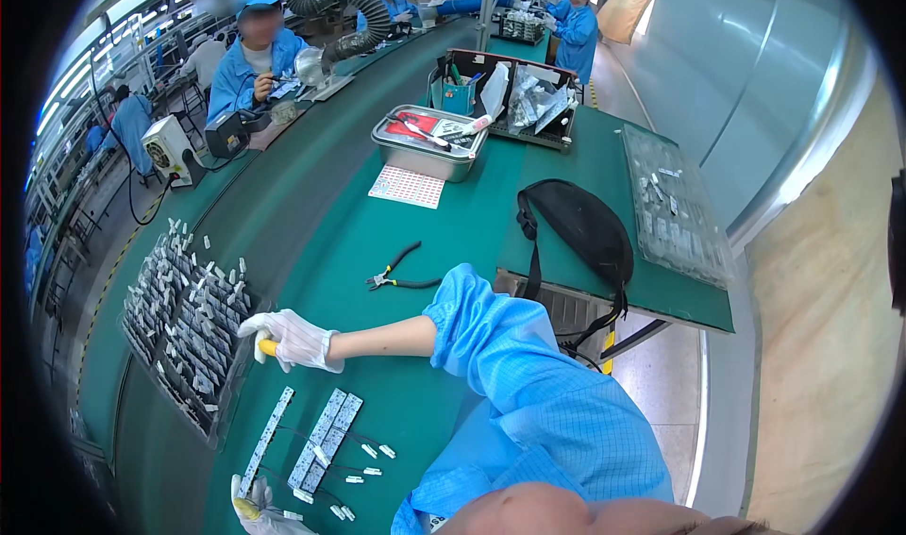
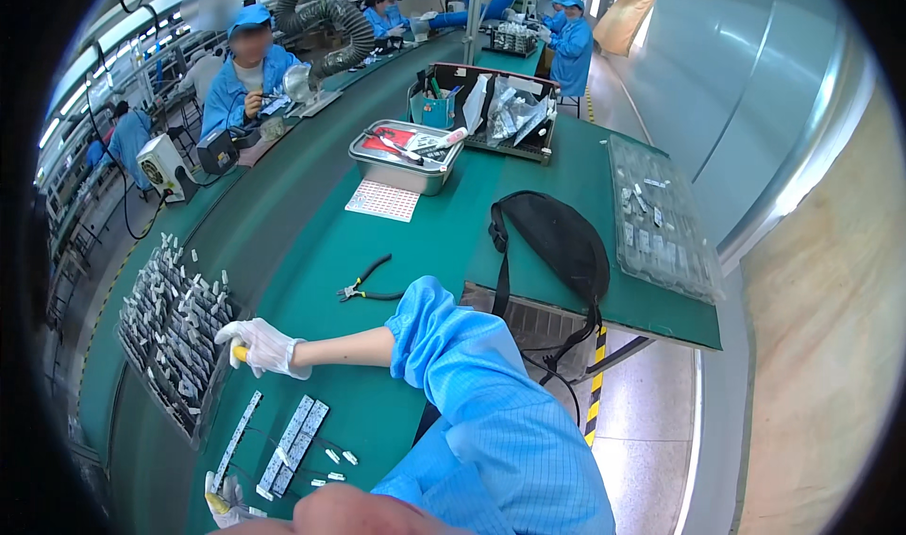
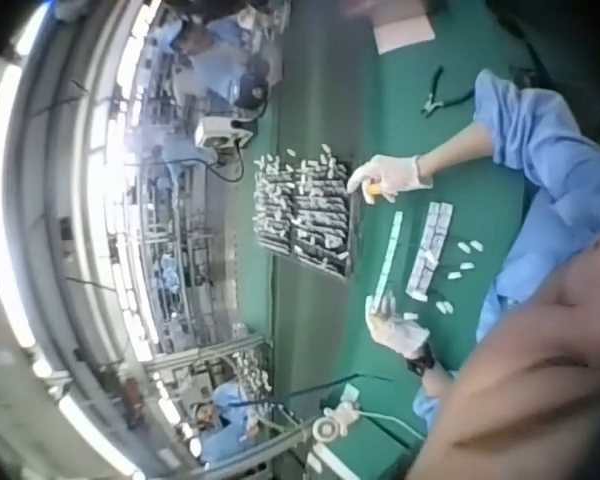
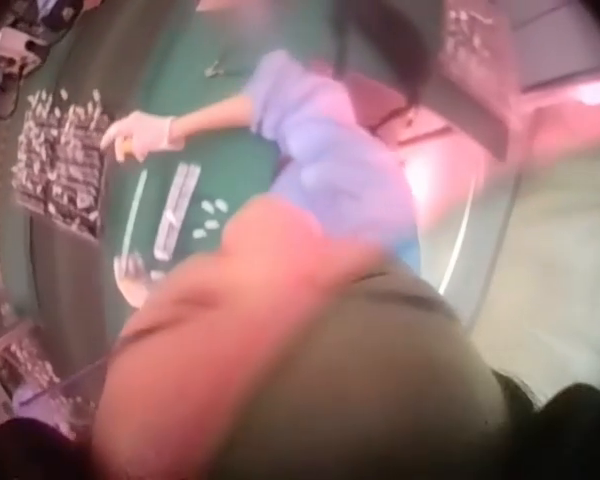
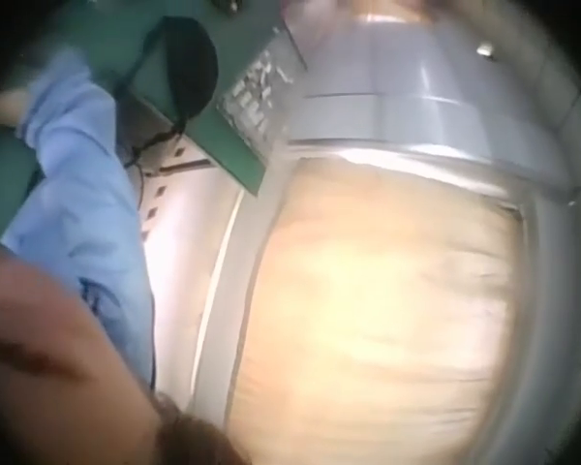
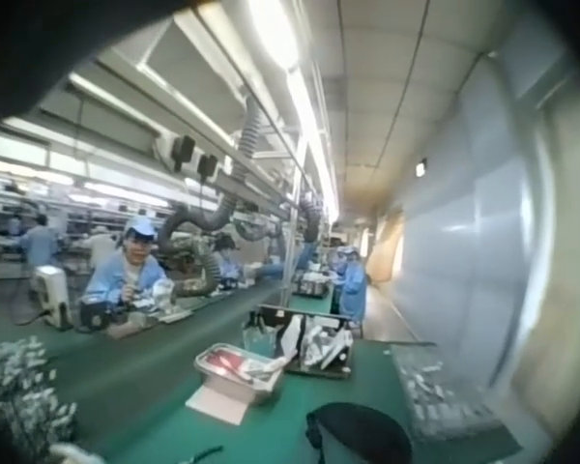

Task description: The person assembles LED light strips by attaching connectors and circuit boards to them with an assembly tool.

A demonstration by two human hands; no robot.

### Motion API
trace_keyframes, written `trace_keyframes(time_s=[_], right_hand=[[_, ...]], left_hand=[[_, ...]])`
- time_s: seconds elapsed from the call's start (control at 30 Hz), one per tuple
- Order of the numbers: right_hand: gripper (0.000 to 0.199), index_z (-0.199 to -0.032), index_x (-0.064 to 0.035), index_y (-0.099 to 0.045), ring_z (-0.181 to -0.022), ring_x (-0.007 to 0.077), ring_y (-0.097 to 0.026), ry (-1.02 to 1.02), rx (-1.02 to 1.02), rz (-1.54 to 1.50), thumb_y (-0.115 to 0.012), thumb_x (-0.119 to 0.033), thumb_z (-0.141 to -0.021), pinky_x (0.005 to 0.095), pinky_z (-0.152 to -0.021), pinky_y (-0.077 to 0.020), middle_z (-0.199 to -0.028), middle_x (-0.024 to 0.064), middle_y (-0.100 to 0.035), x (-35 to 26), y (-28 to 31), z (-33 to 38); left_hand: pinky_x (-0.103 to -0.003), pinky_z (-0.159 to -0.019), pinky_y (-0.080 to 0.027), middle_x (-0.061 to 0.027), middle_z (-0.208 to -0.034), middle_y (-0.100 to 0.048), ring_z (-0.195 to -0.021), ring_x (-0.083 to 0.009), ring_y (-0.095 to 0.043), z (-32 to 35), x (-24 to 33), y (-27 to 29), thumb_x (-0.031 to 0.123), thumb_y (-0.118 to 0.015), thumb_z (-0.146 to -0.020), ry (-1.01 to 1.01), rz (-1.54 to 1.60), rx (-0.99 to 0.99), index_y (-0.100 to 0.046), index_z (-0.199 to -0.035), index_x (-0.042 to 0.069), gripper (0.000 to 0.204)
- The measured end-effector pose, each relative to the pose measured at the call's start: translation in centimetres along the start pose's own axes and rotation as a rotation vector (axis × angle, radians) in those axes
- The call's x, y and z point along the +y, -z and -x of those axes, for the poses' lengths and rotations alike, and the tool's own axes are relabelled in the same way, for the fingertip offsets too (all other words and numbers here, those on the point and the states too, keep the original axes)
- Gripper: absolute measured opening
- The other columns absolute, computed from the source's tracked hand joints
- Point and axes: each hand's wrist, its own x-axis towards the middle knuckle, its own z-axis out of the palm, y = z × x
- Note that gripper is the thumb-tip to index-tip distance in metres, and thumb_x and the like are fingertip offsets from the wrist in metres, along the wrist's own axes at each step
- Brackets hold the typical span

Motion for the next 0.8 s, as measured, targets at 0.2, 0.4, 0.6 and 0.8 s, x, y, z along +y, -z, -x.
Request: trace_keyframes(time_s=[0.2,0.4,0.6,0.8], right_hand=[[0.041,-0.116,0.0035,-0.05,-0.046,0.0159,-0.06,0.008,-0.033,0.019,-0.041,0.001,-0.076,0.0263,-0.045,-0.05,-0.076,0.009,-0.067,1.6,-0.3,0.3],[0.038,-0.115,0.0027,-0.052,-0.046,0.0164,-0.061,-0.045,-0.038,0.042,-0.042,0.0,-0.078,0.0266,-0.045,-0.0498,-0.076,0.009,-0.067,2.5,1.3,1.6],[0.029,-0.111,-0.0008,-0.055,-0.047,0.0166,-0.061,-0.04,-0.255,0.052,-0.047,-0.017,-0.088,0.0279,-0.048,-0.0494,-0.077,0.0101,-0.067,0.4,-1.4,1.4],[0.037,-0.11,-0.0032,-0.056,-0.048,0.0147,-0.06,-0.18,-0.486,-0.287,-0.051,-0.035,-0.09,0.0245,-0.044,-0.0435,-0.08,0.0117,-0.067,0.8,-0.5,2.5]], left_hand=[[-0.022,-0.06,-0.052,-0.0092,-0.099,-0.065,-0.081,-0.0179,-0.065,0.4,0.4,-1.3,0.054,-0.059,-0.081,-0.06,-0.047,0.038,-0.044,-0.132,0.01,0.069],[-0.03,-0.085,-0.046,-0.0122,-0.111,-0.059,-0.1,-0.022,-0.058,7.7,7.6,-14.7,0.034,-0.053,-0.084,-0.049,-0.141,-0.028,-0.047,-0.128,0.005,0.053],[-0.039,-0.094,-0.045,-0.016,-0.115,-0.056,-0.104,-0.0288,-0.057,12.0,11.8,-17.6,0.017,-0.046,-0.088,-0.064,-0.228,0.272,-0.05,-0.123,-0.001,0.04],[-0.028,-0.092,-0.04,-0.0176,-0.116,-0.052,-0.107,-0.0214,-0.052,10.5,8.3,-13.5,0.044,-0.054,-0.089,-0.173,-0.089,0.024,-0.04,-0.132,0.002,0.062]])
